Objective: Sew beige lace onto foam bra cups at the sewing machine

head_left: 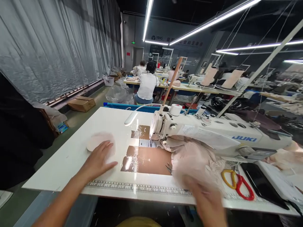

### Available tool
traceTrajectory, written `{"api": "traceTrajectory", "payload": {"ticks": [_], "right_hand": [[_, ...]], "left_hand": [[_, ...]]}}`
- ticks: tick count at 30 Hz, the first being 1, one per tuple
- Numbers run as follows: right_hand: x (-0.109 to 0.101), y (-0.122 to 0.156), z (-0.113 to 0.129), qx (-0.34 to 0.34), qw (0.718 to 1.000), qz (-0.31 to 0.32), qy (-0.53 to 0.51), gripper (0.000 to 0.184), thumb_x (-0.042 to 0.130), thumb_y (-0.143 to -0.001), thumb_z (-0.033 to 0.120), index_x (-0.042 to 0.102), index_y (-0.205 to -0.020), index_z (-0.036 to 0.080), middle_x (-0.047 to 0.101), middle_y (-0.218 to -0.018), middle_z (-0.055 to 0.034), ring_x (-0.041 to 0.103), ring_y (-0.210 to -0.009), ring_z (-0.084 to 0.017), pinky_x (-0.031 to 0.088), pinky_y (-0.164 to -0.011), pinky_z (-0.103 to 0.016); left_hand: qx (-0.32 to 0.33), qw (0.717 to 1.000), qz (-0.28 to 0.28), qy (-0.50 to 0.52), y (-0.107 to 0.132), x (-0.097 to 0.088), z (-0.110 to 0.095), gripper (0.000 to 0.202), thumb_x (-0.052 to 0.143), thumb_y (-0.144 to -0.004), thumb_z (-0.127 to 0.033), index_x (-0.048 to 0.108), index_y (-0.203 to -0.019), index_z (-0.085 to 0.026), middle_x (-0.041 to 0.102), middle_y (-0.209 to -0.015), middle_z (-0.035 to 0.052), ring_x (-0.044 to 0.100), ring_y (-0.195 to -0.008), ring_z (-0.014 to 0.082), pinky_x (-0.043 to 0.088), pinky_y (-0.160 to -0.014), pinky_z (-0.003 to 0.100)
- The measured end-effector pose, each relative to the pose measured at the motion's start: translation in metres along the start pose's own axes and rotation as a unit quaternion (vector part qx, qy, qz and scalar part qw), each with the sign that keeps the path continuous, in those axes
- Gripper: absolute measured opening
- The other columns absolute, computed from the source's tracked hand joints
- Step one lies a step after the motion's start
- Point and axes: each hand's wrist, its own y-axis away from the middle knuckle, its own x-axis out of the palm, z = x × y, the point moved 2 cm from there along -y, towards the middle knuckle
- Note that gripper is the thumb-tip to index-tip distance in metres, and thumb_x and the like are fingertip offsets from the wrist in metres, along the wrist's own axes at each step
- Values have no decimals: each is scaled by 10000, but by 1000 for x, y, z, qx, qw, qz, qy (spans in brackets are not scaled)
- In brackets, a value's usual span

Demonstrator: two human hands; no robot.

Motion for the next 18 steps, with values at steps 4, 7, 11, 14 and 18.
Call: {"api": "traceTrajectory", "payload": {"ticks": [4, 7, 11, 14, 18], "right_hand": [[76, 2, 15, -95, 955, 280, 6, 93, 579, -812, 207, 668, -784, 215, 671, -777, -16, 613, -690, -173, 487, -619, -274], [84, -1, 26, -153, 961, 231, 12, 137, 557, -752, 91, 602, -799, 212, 632, -752, 7, 587, -672, -137, 456, -609, -236], [53, -13, 24, -199, 979, 38, 20, 184, 609, -712, 75, 560, -805, 227, 612, -776, 15, 560, -669, -125, 431, -576, -212], [53, -18, 13, -110, 993, 34, 23, 125, 608, -750, 127, 602, -828, 225, 608, -758, 10, 546, -665, -133, 424, -594, -227], [88, -8, 0, 99, 939, 302, -128, 89, 596, -794, 250, 646, -753, 190, 611, -689, 3, 528, -634, -136, 427, -589, -240]], "left_hand": [[204, 955, 133, 168, 14, -2, -76, 785, 694, -730, -381, 358, -1427, -247, 390, -1466, 89, 364, -1343, 309, 326, -1105, 436], [172, 937, 175, 250, 16, 1, -92, 475, 574, -789, -216, 557, -1263, -236, 637, -1193, 47, 599, -1077, 228, 477, -914, 305], [-14, 973, -2, 229, 13, 3, -60, 286, 504, -802, -179, 674, -1031, -197, 687, -997, 49, 621, -935, 219, 476, -828, 294], [-35, 929, 56, 363, 20, 15, -62, 285, 494, -874, -300, 688, -1039, -173, 677, -925, 59, 612, -873, 216, 483, -803, 305], [85, 738, 238, 626, 33, 26, -100, 602, 587, -846, -489, 457, -1381, -244, 526, -1289, 112, 581, -980, 220, 496, -817, 316]]}}
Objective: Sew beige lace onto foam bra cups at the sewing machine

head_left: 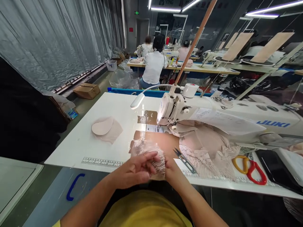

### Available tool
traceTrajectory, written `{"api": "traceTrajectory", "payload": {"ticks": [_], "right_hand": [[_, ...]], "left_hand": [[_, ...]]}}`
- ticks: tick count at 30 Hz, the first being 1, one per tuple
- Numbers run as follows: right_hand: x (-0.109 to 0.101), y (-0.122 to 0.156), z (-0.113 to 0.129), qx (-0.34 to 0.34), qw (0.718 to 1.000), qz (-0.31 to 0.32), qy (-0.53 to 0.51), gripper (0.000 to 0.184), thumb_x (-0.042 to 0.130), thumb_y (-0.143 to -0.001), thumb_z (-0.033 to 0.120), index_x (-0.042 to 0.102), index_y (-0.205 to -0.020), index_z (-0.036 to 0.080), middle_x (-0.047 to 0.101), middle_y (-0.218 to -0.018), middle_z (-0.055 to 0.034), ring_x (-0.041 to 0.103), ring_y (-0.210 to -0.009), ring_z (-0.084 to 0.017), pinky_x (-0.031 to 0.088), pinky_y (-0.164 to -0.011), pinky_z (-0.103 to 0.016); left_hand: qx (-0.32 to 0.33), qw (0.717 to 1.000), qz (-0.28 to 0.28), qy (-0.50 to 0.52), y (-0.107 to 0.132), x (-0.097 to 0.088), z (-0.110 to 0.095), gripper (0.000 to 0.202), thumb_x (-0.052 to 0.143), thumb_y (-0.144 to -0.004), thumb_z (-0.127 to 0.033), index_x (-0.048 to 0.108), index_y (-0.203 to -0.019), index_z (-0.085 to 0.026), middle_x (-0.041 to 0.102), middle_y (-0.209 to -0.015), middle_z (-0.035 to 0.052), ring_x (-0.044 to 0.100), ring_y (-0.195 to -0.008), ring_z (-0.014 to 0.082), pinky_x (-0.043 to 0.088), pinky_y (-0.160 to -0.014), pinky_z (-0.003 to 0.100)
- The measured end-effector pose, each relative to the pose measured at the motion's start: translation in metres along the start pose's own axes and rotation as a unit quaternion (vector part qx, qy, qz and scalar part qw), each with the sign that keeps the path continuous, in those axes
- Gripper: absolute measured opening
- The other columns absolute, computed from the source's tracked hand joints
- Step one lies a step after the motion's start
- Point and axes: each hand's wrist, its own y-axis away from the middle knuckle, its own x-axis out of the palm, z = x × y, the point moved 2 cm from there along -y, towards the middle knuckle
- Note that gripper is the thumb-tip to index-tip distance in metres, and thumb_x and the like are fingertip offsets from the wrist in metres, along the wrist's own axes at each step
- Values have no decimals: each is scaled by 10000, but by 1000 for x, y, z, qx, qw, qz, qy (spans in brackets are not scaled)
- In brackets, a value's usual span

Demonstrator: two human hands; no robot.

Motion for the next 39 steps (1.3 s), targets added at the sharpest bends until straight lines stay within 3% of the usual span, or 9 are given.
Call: {"api": "traceTrajectory", "payload": {"ticks": [2, 6, 10, 15, 21, 27, 33, 37, 39], "right_hand": [[11, 0, -7, 67, 989, 77, -109, 133, 637, -769, 302, 653, -728, 177, 613, -664, 5, 525, -617, -132, 427, -585, -244], [16, 7, -7, 96, 965, 113, -215, 169, 720, -696, 319, 652, -685, 165, 581, -614, 12, 530, -600, -136, 436, -604, -267], [10, 7, -6, 71, 970, 36, -228, 235, 774, -646, 275, 559, -680, 187, 510, -623, 41, 460, -580, -104, 403, -561, -227], [-1, 3, -14, 50, 970, -136, -196, 421, 824, -596, 313, 428, -698, 214, 406, -613, 78, 350, -539, -76, 310, -493, -175], [-2, 3, -12, 41, 988, -56, -137, 391, 512, -853, 567, 583, -751, 196, 569, -726, -12, 511, -686, -154, 414, -630, -251], [-5, 7, -4, -33, 995, -92, -8, 234, 627, -823, 413, 638, -750, 191, 590, -739, -3, 531, -717, -159, 424, -673, -252], [7, 4, 1, -75, 985, -152, -24, 179, 668, -793, 338, 629, -692, 196, 575, -692, 7, 518, -656, -140, 439, -626, -247], [3, -1, -6, -32, 976, -186, -104, 165, 723, -743, 337, 640, -715, 198, 576, -662, 22, 503, -601, -116, 434, -572, -223], [-7, -2, -10, -4, 961, -223, -165, 192, 742, -723, 356, 651, -807, 209, 613, -709, 19, 531, -614, -119, 454, -594, -229]], "left_hand": [[33, 998, 15, 56, 0, 6, -2, 715, 636, -803, -519, 377, -1426, -282, 413, -1400, 129, 576, -931, 195, 507, -723, 276], [35, 990, -126, -56, 5, -12, 1, 735, 728, -743, -434, 433, -1392, -255, 441, -1380, 124, 526, -1036, 213, 477, -824, 285], [-75, 996, -41, 35, 11, -18, 17, 788, 755, -716, -371, 408, -1401, -196, 545, -1272, 129, 508, -1159, 280, 417, -970, 382], [-80, 988, -63, 118, 17, -14, 24, 575, 709, -761, -268, 508, -1289, -158, 597, -1181, 113, 568, -1081, 240, 444, -892, 300], [-66, 983, -159, 70, 17, -9, 24, 472, 631, -779, -145, 531, -1238, -183, 597, -1174, 75, 552, -1083, 200, 440, -880, 258], [-71, 945, -254, 196, 15, -5, 32, 530, 569, -704, -124, 530, -1229, -181, 624, -1133, 75, 596, -991, 208, 479, -861, 310], [-76, 906, -190, 371, 4, 27, 37, 493, 601, -761, -352, 565, -1214, -161, 643, -1079, 113, 615, -948, 237, 502, -809, 338], [-151, 921, -168, 317, 10, 48, 48, 290, 692, -603, -112, 686, -890, -143, 658, -711, 30, 589, -632, 124, 455, -623, 214], [-214, 944, -107, 226, 20, 46, 49, 75, 650, -591, -93, 665, -660, -117, 600, -543, 13, 521, -489, 94, 394, -511, 188]]}}
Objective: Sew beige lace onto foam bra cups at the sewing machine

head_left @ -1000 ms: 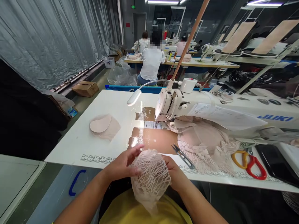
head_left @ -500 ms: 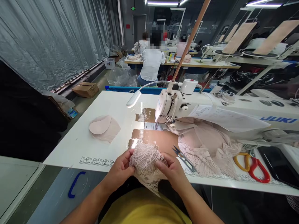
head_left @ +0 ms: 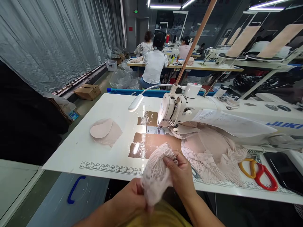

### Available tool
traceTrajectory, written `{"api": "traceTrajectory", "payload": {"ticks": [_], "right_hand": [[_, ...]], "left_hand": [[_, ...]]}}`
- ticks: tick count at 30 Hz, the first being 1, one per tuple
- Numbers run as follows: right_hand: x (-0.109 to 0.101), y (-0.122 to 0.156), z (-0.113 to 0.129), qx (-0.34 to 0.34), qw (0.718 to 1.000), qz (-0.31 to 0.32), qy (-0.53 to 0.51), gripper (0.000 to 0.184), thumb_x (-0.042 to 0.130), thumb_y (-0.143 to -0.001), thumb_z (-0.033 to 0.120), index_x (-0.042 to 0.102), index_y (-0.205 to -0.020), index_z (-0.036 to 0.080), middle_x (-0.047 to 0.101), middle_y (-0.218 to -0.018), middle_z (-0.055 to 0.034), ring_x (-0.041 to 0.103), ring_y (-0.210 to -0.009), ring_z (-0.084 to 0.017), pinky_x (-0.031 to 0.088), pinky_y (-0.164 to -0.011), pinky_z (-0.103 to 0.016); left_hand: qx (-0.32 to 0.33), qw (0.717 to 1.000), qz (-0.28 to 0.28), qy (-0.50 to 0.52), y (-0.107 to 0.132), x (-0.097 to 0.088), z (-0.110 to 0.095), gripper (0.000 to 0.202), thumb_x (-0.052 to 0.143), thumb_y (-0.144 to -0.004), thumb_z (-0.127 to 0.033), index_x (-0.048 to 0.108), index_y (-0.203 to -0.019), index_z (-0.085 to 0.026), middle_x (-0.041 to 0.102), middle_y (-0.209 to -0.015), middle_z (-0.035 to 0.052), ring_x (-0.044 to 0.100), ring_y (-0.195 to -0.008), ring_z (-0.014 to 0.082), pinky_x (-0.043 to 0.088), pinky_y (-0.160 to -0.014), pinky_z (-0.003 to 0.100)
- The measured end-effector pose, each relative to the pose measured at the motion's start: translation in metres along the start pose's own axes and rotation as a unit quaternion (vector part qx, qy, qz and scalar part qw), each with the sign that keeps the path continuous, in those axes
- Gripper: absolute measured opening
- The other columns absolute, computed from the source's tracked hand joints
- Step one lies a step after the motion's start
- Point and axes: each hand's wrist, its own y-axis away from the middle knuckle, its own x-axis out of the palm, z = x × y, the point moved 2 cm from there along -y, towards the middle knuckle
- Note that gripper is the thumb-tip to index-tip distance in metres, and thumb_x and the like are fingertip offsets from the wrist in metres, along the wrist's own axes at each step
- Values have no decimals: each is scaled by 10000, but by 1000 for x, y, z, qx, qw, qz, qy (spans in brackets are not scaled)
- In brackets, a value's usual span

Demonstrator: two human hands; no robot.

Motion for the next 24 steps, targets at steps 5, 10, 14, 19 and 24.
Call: {"api": "traceTrajectory", "payload": {"ticks": [5, 10, 14, 19, 24], "right_hand": [[-4, -1, 11, 8, 990, 117, 73, 198, 756, -705, 331, 658, -815, 197, 648, -774, -4, 579, -690, -150, 471, -647, -247], [17, 11, 14, -47, 941, 278, 186, 107, 639, -828, 307, 653, -812, 202, 647, -771, -4, 577, -703, -151, 451, -668, -251], [19, 7, 12, -69, 944, 242, 215, 138, 632, -831, 329, 665, -788, 202, 672, -818, -30, 610, -759, -181, 464, -701, -278], [18, -3, 15, -108, 955, 169, 220, 170, 627, -822, 307, 633, -693, 197, 668, -794, -36, 612, -738, -179, 466, -681, -282], [20, -11, 19, -103, 957, 145, 229, 191, 636, -801, 303, 608, -651, 188, 644, -689, -16, 582, -633, -153, 444, -595, -259]], "left_hand": [[141, 953, -11, -266, 23, -26, -49, 134, 622, -717, -184, 681, -833, -153, 674, -828, 73, 601, -734, 168, 476, -696, 265], [213, 872, -88, -432, 13, -28, -86, 557, 753, -673, -289, 563, -1191, -208, 601, -1079, 60, 545, -926, 204, 448, -833, 293], [168, 915, -27, -365, -1, -21, -77, 232, 633, -783, -286, 633, -967, -145, 554, -814, 9, 467, -698, 122, 381, -609, 207], [170, 921, -12, -350, -3, -18, -79, 232, 643, -801, -318, 639, -941, -133, 536, -792, 3, 446, -699, 119, 356, -613, 209], [175, 920, -15, -351, -8, -21, -92, 306, 655, -808, -381, 663, -975, -125, 562, -804, 14, 467, -712, 129, 368, -632, 219]]}}
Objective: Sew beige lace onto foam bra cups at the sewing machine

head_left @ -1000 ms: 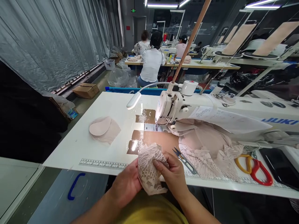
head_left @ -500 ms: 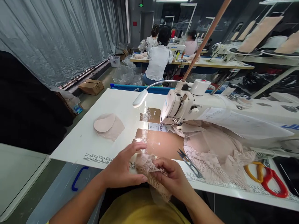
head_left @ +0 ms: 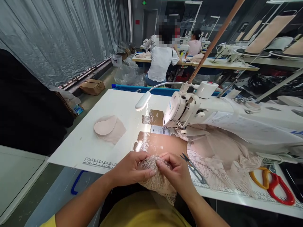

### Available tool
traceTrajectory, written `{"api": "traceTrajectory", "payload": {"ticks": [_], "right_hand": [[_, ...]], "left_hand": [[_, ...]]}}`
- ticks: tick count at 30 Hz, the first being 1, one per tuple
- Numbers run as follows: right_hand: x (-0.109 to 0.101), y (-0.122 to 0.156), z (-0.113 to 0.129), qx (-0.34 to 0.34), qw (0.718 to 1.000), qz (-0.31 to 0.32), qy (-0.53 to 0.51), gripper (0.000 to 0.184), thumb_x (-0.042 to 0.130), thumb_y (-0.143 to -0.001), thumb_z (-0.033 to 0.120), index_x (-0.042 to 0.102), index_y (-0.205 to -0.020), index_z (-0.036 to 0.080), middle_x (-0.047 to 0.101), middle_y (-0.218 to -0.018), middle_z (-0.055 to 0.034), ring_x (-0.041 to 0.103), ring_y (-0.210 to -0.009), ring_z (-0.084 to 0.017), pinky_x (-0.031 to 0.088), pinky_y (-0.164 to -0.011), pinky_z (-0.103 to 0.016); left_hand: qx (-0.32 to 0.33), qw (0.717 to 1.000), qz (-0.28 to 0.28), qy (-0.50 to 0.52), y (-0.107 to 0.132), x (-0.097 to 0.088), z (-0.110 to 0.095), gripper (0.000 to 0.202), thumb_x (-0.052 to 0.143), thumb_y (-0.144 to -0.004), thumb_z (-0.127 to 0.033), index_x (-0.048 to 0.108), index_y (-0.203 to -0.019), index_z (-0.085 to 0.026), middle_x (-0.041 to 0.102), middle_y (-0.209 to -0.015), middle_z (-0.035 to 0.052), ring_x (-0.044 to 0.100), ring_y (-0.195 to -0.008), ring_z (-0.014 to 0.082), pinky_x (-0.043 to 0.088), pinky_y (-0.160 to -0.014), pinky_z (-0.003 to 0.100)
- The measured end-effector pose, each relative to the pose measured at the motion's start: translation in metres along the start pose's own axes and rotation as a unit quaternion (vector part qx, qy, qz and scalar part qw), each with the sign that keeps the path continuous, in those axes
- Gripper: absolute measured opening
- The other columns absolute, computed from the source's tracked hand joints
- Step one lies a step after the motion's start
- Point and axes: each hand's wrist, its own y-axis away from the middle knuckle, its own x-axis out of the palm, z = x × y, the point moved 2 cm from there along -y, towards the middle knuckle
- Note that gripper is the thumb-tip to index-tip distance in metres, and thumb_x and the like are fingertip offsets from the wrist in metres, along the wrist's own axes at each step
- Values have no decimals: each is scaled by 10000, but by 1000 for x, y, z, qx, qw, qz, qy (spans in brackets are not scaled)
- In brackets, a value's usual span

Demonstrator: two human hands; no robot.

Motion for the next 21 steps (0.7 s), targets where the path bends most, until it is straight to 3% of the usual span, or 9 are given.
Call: {"api": "traceTrajectory", "payload": {"ticks": [6, 13, 17, 21], "right_hand": [[-3, -5, -7, 19, 999, -14, 21, 232, 629, -808, 342, 608, -642, 182, 627, -639, -12, 530, -571, -133, 399, -529, -242], [-6, -11, -18, 40, 999, -26, 21, 271, 628, -800, 370, 575, -616, 178, 550, -575, 14, 450, -530, -108, 347, -498, -229], [-9, -15, -19, 70, 997, -20, -17, 298, 642, -777, 382, 533, -589, 178, 493, -559, 30, 405, -521, -97, 320, -492, -223], [-9, -17, -20, 138, 984, -14, -109, 345, 684, -737, 419, 505, -579, 171, 409, -529, 55, 327, -502, -77, 258, -479, -215]], "left_hand": [[-13, 1000, -6, 27, -14, -6, 1, 291, 647, -819, -386, 675, -921, -115, 546, -760, 14, 463, -691, 118, 369, -614, 207], [6, 1000, -3, 13, -27, -7, 1, 304, 607, -849, -400, 624, -762, -109, 428, -664, -14, 368, -614, 89, 297, -544, 198], [9, 999, 22, 23, -33, -9, 1, 335, 583, -866, -422, 599, -747, -109, 409, -674, -9, 359, -614, 91, 288, -544, 212], [31, 999, 1, 23, -38, -8, 3, 348, 568, -876, -406, 551, -679, -120, 410, -673, -6, 371, -625, 97, 293, -563, 224]]}}
